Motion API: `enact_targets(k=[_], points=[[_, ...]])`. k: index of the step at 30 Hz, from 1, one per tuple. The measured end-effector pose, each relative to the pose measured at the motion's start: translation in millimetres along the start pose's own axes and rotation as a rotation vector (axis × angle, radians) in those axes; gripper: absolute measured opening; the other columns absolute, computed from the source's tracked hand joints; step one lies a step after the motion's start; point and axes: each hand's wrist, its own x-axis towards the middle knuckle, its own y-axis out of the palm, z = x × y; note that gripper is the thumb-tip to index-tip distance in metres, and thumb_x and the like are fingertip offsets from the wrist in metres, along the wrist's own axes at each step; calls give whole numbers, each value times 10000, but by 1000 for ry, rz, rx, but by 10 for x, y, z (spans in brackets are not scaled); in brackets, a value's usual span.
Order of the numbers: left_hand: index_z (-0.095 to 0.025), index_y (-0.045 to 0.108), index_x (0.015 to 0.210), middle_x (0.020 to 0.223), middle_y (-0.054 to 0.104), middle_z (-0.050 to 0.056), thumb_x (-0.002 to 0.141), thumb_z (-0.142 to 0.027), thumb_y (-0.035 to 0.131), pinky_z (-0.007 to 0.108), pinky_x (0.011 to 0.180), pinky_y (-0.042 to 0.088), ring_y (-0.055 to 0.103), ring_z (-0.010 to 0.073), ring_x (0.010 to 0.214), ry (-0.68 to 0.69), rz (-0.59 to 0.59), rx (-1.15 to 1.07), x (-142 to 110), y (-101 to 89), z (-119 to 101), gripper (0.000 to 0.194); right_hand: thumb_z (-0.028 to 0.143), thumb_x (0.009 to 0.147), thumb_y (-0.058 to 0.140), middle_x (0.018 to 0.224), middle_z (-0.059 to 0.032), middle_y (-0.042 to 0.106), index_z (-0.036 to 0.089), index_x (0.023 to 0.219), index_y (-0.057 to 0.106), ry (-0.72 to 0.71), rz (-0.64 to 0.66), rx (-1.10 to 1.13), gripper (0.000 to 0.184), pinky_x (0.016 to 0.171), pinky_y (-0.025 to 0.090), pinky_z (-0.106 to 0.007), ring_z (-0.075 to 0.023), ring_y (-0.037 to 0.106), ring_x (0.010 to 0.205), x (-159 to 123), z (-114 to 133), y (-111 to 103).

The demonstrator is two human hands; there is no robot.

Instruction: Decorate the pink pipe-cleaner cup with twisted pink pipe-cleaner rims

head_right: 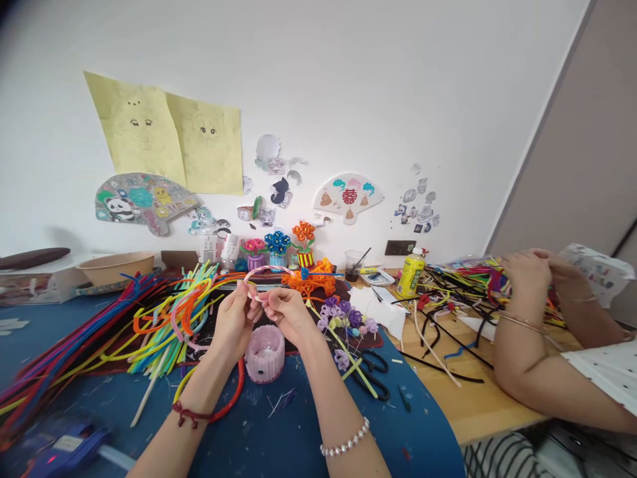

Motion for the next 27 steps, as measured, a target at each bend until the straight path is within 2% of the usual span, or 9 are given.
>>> enact_targets(k=[5,8,12,21,24,27], points=[[-130,623,766,567,531,-38,656,-512,796,191,520,368,440,62,517,-13,51,2,-22,32,-16,433,469,539,896,604,4,591,165,660,731,-104,-48,-12,367,428,261,-217,-54,380,457,27,27,11],[-138,593,704,515,464,-58,673,-507,789,191,514,352,414,60,499,-31,90,8,-28,29,-21,419,447,554,892,634,-2,587,158,618,719,-122,-23,-28,343,428,253,-229,-59,405,459,7,56,24],[-147,540,648,505,407,-72,701,-514,765,185,465,284,336,41,449,-64,143,19,-23,2,-19,434,451,535,894,590,8,543,143,559,691,-85,41,-25,370,434,219,-238,-50,380,435,-31,87,29],[-134,547,649,548,400,-65,745,-512,726,176,452,247,347,28,436,-73,186,69,-9,-29,16,429,449,566,866,486,38,465,154,547,670,27,85,19,355,421,214,-236,-45,311,391,-7,77,-53],[-139,543,660,551,394,-68,752,-512,719,174,445,244,337,25,429,-59,178,68,7,-42,6,422,461,598,855,506,29,485,148,620,701,72,89,7,350,428,241,-234,-62,355,422,-6,86,-89],[-148,527,675,563,405,-67,769,-510,701,168,441,249,333,24,434,-37,155,56,37,-77,-27,413,441,661,834,629,-14,584,133,797,741,116,88,-25,349,454,283,-233,-79,433,488,-9,131,-162]])
